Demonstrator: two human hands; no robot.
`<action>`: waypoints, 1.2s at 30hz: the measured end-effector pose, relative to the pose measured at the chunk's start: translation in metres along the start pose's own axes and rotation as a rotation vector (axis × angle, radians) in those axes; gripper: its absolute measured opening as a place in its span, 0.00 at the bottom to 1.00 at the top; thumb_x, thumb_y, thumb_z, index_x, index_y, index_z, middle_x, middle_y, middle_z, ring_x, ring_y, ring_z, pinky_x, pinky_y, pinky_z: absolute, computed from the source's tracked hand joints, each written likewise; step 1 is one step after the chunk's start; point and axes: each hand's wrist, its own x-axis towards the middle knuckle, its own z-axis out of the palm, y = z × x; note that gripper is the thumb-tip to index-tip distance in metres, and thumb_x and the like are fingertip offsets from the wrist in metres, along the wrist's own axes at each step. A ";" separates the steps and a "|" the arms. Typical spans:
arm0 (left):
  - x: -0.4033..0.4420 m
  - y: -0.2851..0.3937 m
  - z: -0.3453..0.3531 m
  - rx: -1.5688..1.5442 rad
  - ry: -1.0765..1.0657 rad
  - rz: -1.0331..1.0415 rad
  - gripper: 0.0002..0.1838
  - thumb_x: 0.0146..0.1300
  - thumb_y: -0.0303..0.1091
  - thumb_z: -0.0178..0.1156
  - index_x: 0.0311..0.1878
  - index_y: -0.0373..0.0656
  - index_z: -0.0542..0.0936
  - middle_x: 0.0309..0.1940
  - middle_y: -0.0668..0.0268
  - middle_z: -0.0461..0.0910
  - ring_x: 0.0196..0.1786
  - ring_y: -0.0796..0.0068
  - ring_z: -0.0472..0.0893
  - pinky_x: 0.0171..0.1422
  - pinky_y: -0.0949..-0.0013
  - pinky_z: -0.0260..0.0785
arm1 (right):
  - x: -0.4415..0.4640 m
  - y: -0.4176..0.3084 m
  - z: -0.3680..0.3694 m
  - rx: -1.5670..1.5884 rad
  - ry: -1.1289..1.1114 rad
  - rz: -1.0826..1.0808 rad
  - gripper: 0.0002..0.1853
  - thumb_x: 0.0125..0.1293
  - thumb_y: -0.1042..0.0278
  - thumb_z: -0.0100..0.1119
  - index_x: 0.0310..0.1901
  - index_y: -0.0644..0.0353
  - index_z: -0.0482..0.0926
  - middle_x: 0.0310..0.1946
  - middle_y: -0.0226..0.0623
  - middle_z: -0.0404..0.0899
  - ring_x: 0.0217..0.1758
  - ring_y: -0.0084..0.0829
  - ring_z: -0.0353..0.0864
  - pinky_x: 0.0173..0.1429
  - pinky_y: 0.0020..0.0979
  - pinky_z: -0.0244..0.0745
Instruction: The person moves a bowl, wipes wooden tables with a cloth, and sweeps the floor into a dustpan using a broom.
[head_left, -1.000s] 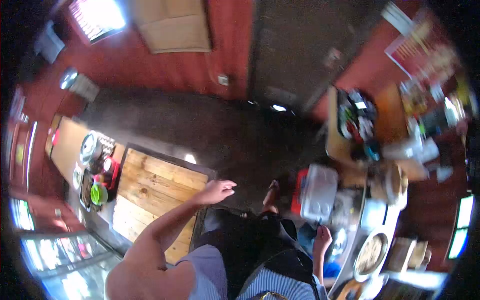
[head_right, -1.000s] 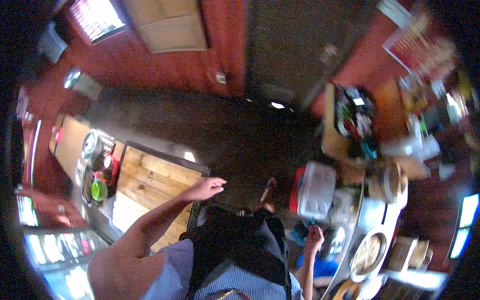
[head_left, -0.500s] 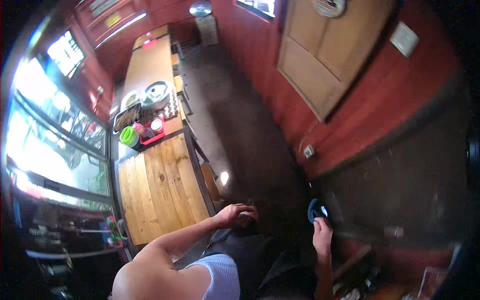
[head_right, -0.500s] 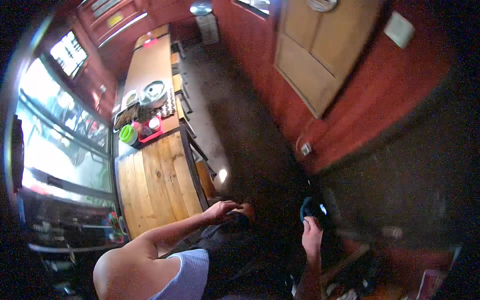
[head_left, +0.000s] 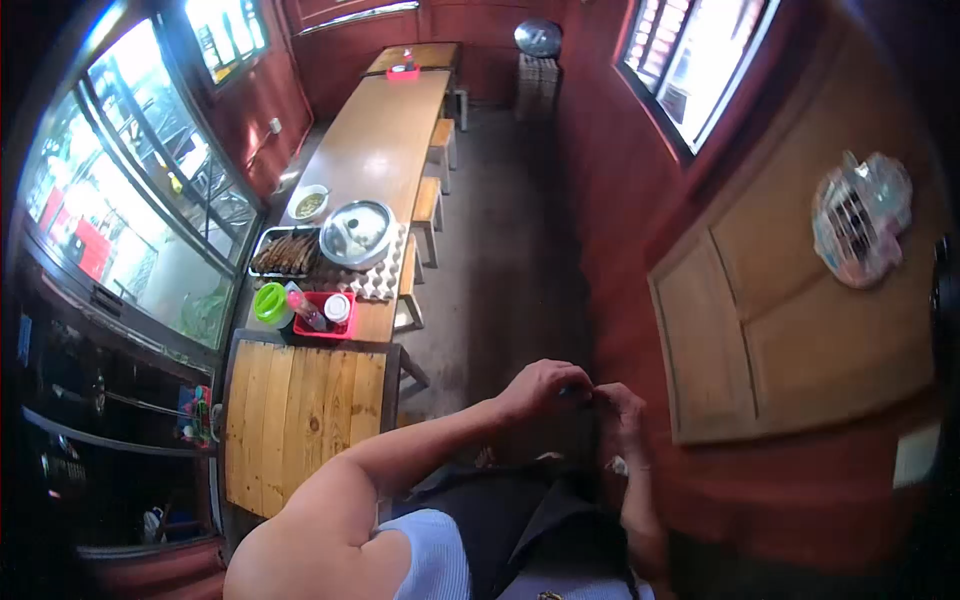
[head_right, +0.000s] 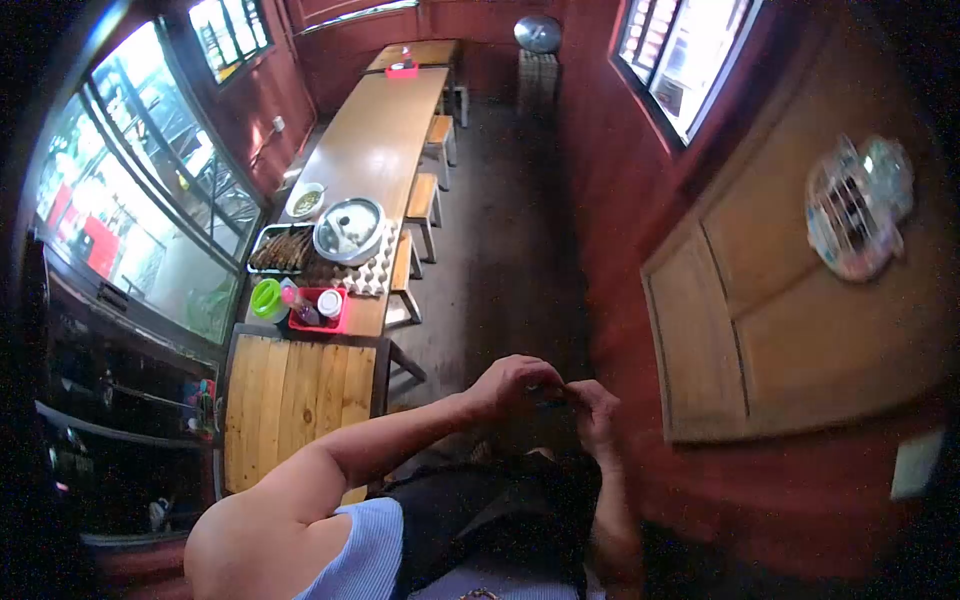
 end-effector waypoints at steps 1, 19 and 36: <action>0.020 -0.011 -0.015 0.013 0.022 -0.008 0.06 0.68 0.33 0.72 0.45 0.45 0.88 0.44 0.61 0.90 0.50 0.51 0.88 0.54 0.53 0.81 | 0.035 0.013 -0.001 0.035 -0.023 0.016 0.06 0.77 0.71 0.63 0.49 0.63 0.86 0.44 0.46 0.87 0.49 0.45 0.90 0.53 0.42 0.84; 0.252 -0.238 -0.270 0.253 0.656 -0.475 0.06 0.73 0.31 0.68 0.45 0.40 0.84 0.42 0.57 0.86 0.46 0.52 0.87 0.50 0.57 0.79 | 0.652 0.150 0.119 -0.333 -0.861 -0.472 0.14 0.54 0.76 0.69 0.44 0.58 0.89 0.43 0.45 0.89 0.49 0.52 0.90 0.55 0.46 0.86; 0.193 -0.430 -0.512 0.611 1.335 -1.040 0.05 0.70 0.31 0.67 0.45 0.44 0.87 0.43 0.56 0.87 0.47 0.48 0.86 0.51 0.51 0.79 | 1.001 0.073 0.502 -0.266 -0.937 -1.081 0.18 0.64 0.79 0.63 0.53 0.54 0.90 0.54 0.40 0.91 0.60 0.44 0.89 0.64 0.43 0.86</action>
